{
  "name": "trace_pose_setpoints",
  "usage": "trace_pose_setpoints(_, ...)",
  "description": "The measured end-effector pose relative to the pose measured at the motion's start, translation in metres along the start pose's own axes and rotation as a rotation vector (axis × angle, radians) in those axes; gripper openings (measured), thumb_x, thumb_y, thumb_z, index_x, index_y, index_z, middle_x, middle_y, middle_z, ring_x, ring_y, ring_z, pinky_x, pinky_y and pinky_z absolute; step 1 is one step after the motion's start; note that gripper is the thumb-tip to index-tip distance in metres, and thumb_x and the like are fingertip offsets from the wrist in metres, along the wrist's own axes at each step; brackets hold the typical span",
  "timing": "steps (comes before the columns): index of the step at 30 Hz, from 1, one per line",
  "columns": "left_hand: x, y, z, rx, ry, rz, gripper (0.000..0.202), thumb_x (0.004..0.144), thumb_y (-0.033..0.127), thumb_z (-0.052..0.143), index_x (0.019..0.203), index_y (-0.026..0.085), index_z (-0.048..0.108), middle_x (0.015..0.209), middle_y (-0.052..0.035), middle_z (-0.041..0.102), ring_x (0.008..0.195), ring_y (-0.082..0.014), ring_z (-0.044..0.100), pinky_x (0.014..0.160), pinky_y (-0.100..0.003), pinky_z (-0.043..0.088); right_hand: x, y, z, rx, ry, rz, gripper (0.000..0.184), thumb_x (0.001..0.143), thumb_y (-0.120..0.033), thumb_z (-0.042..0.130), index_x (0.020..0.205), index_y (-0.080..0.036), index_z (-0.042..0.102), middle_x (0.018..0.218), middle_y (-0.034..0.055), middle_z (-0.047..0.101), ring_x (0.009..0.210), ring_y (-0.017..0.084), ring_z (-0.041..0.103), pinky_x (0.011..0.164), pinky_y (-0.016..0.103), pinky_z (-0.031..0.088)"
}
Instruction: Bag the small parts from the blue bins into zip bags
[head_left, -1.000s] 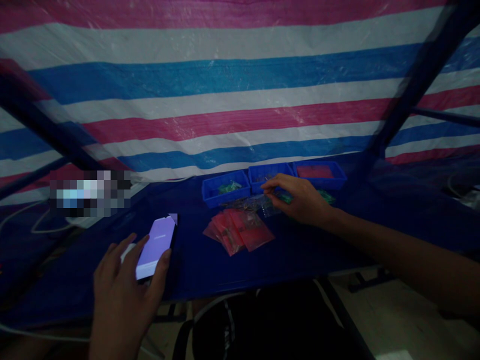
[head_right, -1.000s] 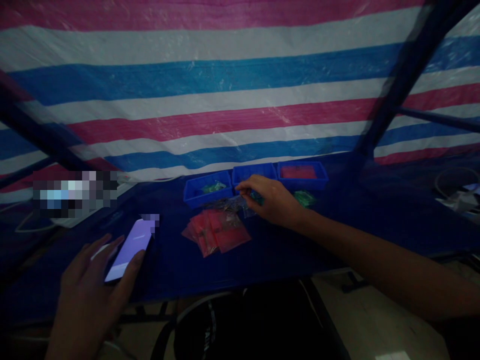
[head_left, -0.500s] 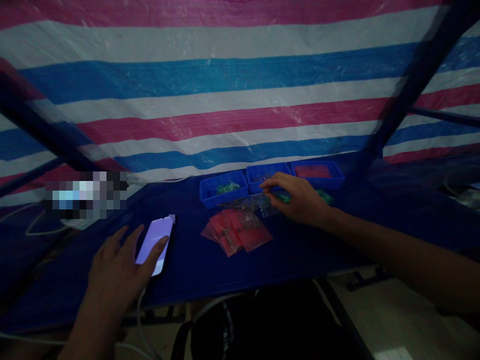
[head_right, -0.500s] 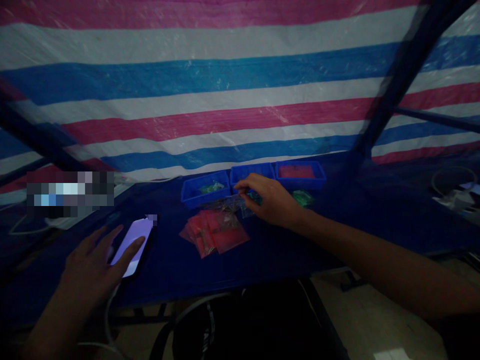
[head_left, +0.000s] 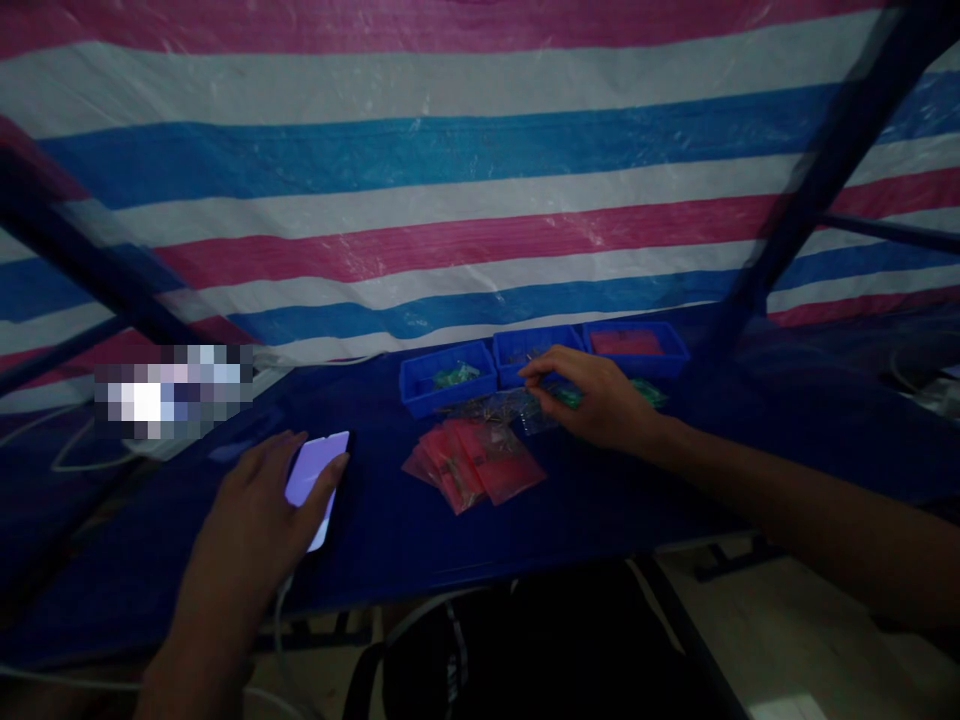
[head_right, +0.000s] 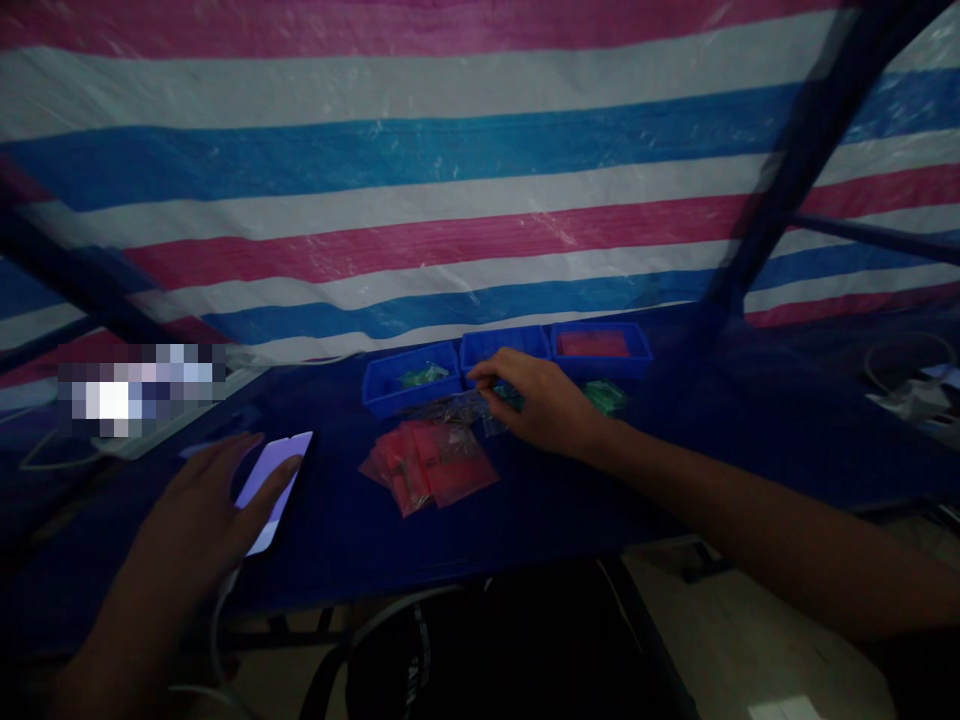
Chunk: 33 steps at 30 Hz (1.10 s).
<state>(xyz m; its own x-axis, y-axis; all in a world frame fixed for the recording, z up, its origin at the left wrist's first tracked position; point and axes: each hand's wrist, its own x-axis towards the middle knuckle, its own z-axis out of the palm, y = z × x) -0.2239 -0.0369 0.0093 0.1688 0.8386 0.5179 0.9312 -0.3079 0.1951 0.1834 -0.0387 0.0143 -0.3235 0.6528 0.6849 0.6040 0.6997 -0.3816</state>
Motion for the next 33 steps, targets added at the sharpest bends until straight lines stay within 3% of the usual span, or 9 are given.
trace_pose_setpoints(3,0.003,0.058,0.001,-0.093,-0.017,0.022,0.053,0.093,0.055,0.06,0.135,0.023,0.064,0.135,-0.0096,0.069,0.122,-0.0347,0.066,0.108,-0.05,0.051,0.0,-0.001,0.002,0.022,0.005,-0.004,0.018,0.097,-0.017,0.059,0.113,-0.019,0.067,0.105,0.0073,0.073,0.098,0.02,0.07,0.09,0.036,0.055)
trace_pose_setpoints(7,0.018,0.131,0.02,-0.412,-0.12,0.139,0.055,0.096,0.044,0.065,0.146,0.026,0.056,0.133,-0.0069,0.072,0.118,-0.0291,0.07,0.107,-0.048,0.054,-0.003,-0.001,0.005,0.082,0.02,0.0,0.02,0.097,-0.017,0.062,0.115,-0.021,0.068,0.105,0.006,0.074,0.096,0.02,0.071,0.088,0.034,0.056)
trace_pose_setpoints(9,0.028,0.157,0.032,-0.525,-0.166,0.211,0.06,0.095,0.037,0.068,0.151,0.026,0.051,0.133,-0.0067,0.072,0.12,-0.0275,0.07,0.108,-0.048,0.053,-0.004,0.0,0.005,0.113,0.004,0.001,0.023,0.095,-0.018,0.064,0.118,-0.021,0.067,0.105,0.0054,0.074,0.096,0.019,0.071,0.088,0.033,0.056)
trace_pose_setpoints(12,0.044,0.179,0.046,-0.651,-0.165,0.247,0.044,0.094,0.025,0.067,0.138,0.027,0.063,0.114,-0.0035,0.08,0.11,-0.0253,0.075,0.103,-0.046,0.057,-0.006,0.001,0.006,0.125,0.005,0.013,0.023,0.094,-0.02,0.066,0.117,-0.022,0.067,0.107,0.0054,0.075,0.097,0.02,0.072,0.087,0.035,0.057)
trace_pose_setpoints(15,0.06,0.186,0.052,-0.736,-0.157,0.236,0.028,0.092,0.02,0.068,0.119,0.024,0.072,0.102,-0.0031,0.081,0.095,-0.0228,0.078,0.093,-0.041,0.061,-0.003,0.003,0.004,0.138,0.08,0.06,0.021,0.095,-0.024,0.066,0.116,-0.023,0.067,0.11,0.0063,0.075,0.098,0.021,0.072,0.088,0.037,0.058)
trace_pose_setpoints(19,0.078,0.185,0.061,-0.828,-0.078,0.154,0.02,0.088,0.021,0.071,0.107,0.02,0.074,0.097,-0.0051,0.08,0.088,-0.0204,0.077,0.085,-0.036,0.062,0.002,0.012,-0.002,0.133,0.149,0.11,0.025,0.098,-0.023,0.062,0.122,-0.022,0.066,0.112,0.0082,0.075,0.099,0.021,0.073,0.091,0.038,0.059)
trace_pose_setpoints(22,0.084,0.181,0.071,-0.866,-0.008,0.106,0.023,0.085,0.021,0.071,0.108,0.019,0.071,0.096,-0.0053,0.078,0.086,-0.0187,0.075,0.085,-0.035,0.061,0.003,0.024,-0.005,0.001,0.004,0.089,0.02,0.097,-0.021,0.062,0.116,-0.021,0.069,0.107,0.0078,0.076,0.093,0.022,0.072,0.087,0.038,0.058)
trace_pose_setpoints(26,0.081,0.175,0.081,-0.896,0.038,0.08,0.03,0.084,0.017,0.069,0.114,0.019,0.066,0.094,-0.0036,0.078,0.084,-0.0165,0.075,0.086,-0.034,0.061,0.0,0.033,-0.002,-0.154,-0.257,0.0,0.013,0.095,-0.021,0.065,0.106,-0.02,0.072,0.104,0.0078,0.077,0.1,0.024,0.071,0.093,0.04,0.055)
trace_pose_setpoints(33,0.078,0.161,0.082,-0.999,0.076,0.024,0.032,0.087,0.027,0.074,0.116,0.019,0.063,0.098,-0.006,0.078,0.091,-0.0189,0.076,0.092,-0.037,0.061,-0.004,0.03,0.003,-0.177,-0.429,-0.059,0.035,0.089,-0.033,0.075,0.121,-0.02,0.071,0.113,0.0115,0.076,0.11,0.03,0.067,0.1,0.045,0.052)
